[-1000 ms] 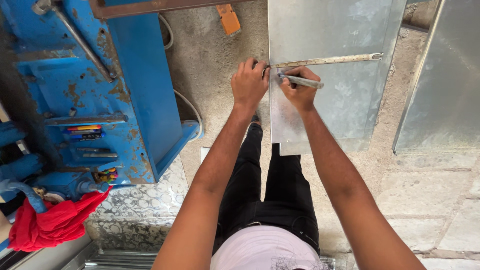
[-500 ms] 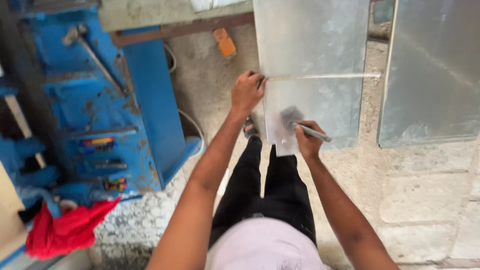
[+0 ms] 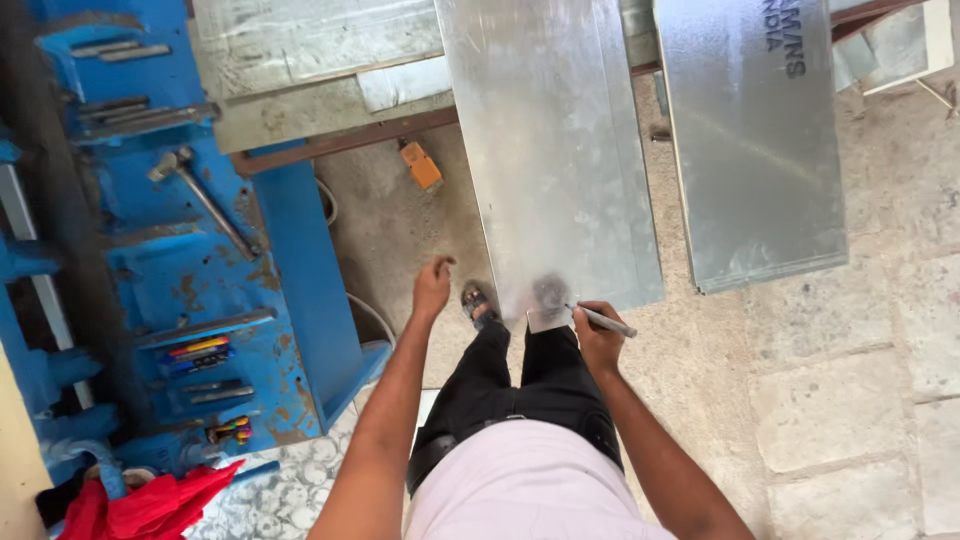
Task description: The person measures and marks a large metal sheet using a folding ruler and a marker. They repeatedly align the ruler along the sheet's edge and draw straight lines to create a grid pattern. The person occasionally shifts the sheet's position to access different areas for marking.
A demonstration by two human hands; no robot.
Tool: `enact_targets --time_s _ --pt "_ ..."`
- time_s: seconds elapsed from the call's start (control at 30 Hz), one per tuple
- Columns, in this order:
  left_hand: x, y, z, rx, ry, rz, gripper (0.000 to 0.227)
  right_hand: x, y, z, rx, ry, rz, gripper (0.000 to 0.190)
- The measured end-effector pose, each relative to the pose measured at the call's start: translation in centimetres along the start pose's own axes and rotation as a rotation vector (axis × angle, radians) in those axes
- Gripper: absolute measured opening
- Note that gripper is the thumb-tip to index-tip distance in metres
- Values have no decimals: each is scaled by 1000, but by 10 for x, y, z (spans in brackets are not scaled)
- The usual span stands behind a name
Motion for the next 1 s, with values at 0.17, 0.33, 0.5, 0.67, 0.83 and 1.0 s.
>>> enact_targets --time_s 0.17,0.33,0.5,0.67,0.83,1.0 --pt "-33 -4 -24 20 126 0 37 -7 34 -14 27 30 14 17" --pt "-64 -19 -77 24 296 49 48 -3 51 -9 94 72 38 24" --pt "-83 -36 -98 312 292 33 49 14 68 23 64 112 84 28" --pt "-107 -51 -143 473 414 115 48 57 70 80 60 45 106 32" --pt "-107 -72 -132 392 260 106 43 128 67 159 -93 -104 294 23" --pt "-101 -66 -140 595 436 255 46 201 50 243 -211 -236 375 16"
Point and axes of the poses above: each hand's wrist, its own x-axis towards the middle knuckle, its own z-axis out of the back of the hand, y = z × x, the point moved 10 cm from there along x, towards the middle knuckle, and after that the axes turned 5 degrees about -y, right-handed, at the moved point
